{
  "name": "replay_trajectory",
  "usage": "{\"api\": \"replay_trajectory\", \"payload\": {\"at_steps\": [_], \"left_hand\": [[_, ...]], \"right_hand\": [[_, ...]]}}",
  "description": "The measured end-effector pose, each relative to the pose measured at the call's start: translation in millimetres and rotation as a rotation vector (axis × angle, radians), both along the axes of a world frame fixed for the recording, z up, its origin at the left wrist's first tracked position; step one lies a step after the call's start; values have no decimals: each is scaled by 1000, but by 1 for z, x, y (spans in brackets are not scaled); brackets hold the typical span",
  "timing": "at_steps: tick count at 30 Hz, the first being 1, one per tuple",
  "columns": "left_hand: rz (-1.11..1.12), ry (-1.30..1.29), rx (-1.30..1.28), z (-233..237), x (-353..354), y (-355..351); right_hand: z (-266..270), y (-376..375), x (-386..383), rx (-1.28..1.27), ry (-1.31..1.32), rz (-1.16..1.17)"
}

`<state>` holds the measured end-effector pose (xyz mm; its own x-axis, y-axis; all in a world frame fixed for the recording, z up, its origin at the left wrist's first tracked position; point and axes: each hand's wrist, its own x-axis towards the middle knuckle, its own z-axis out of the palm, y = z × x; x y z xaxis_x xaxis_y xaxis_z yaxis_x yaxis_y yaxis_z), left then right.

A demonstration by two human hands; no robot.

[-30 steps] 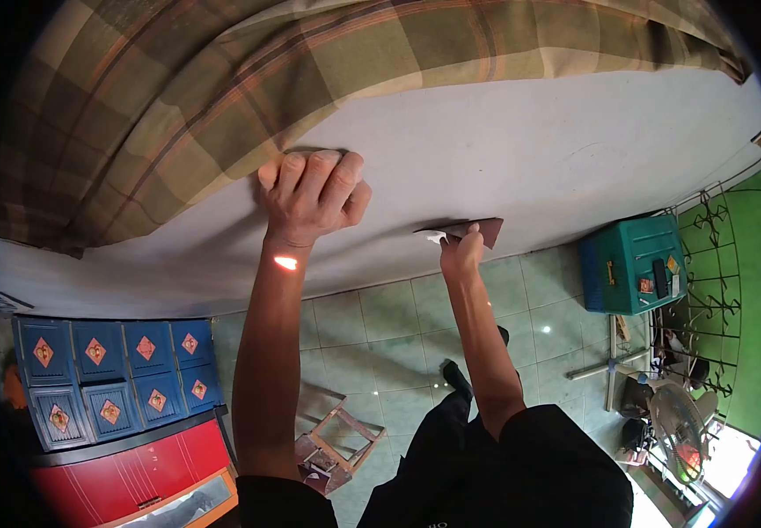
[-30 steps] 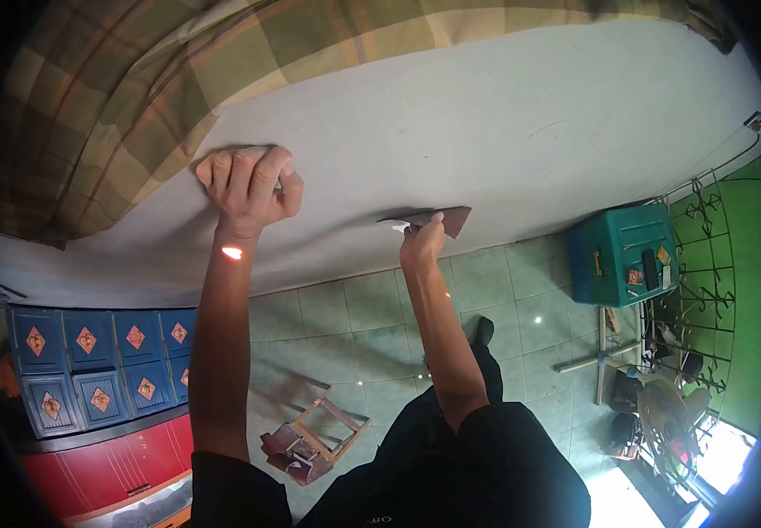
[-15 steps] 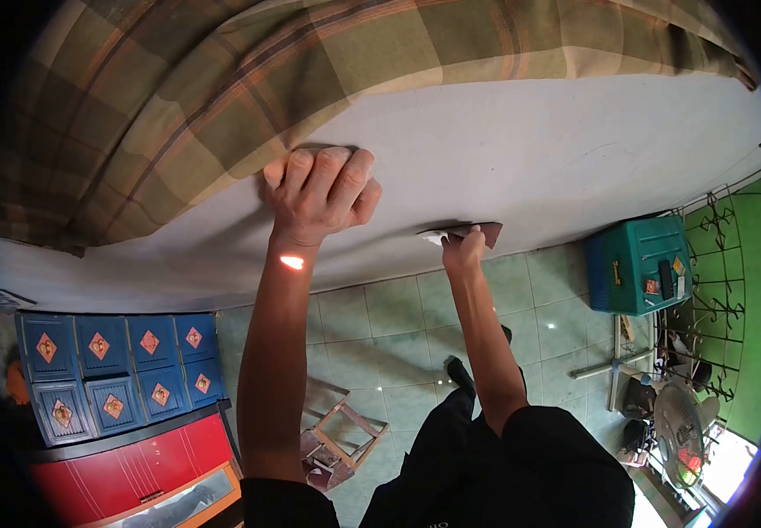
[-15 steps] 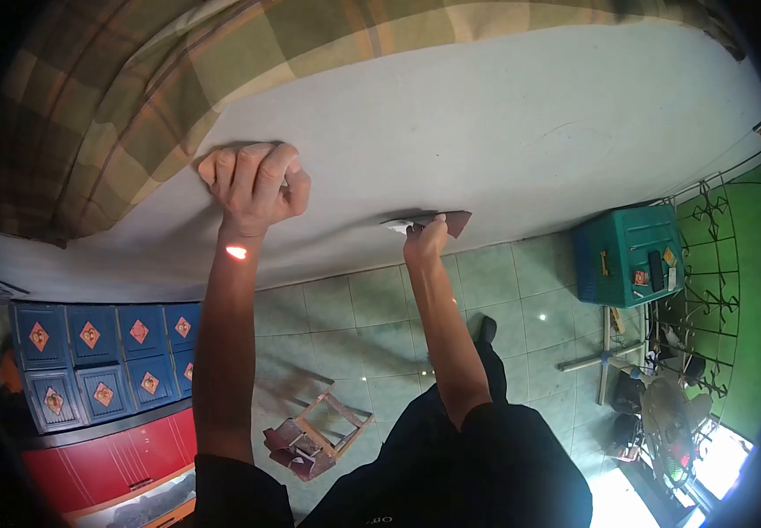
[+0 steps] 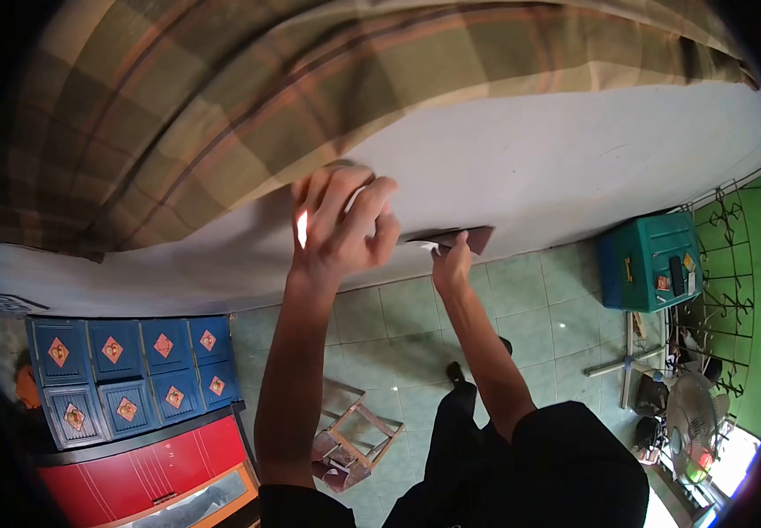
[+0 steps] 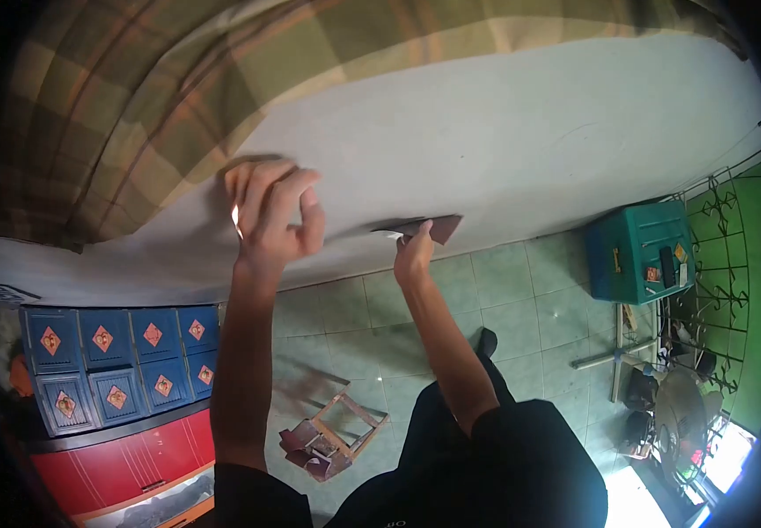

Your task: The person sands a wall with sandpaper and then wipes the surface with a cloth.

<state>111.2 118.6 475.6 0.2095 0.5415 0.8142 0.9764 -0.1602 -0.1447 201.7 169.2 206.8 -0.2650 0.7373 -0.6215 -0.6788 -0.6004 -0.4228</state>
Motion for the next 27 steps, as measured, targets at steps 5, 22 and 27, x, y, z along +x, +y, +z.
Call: {"api": "replay_trajectory", "payload": {"at_steps": [5, 22, 27], "left_hand": [[173, 84, -8, 8, -28, -91], [-112, 305, -34, -74, -141, -113], [-131, 326, 31, -91, -144, -109]], "right_hand": [[-111, -8, -43, -389, 270, 254], [-210, -90, -116, -321, 108, 39], [-139, -121, -99, -26, 233, 7]]}}
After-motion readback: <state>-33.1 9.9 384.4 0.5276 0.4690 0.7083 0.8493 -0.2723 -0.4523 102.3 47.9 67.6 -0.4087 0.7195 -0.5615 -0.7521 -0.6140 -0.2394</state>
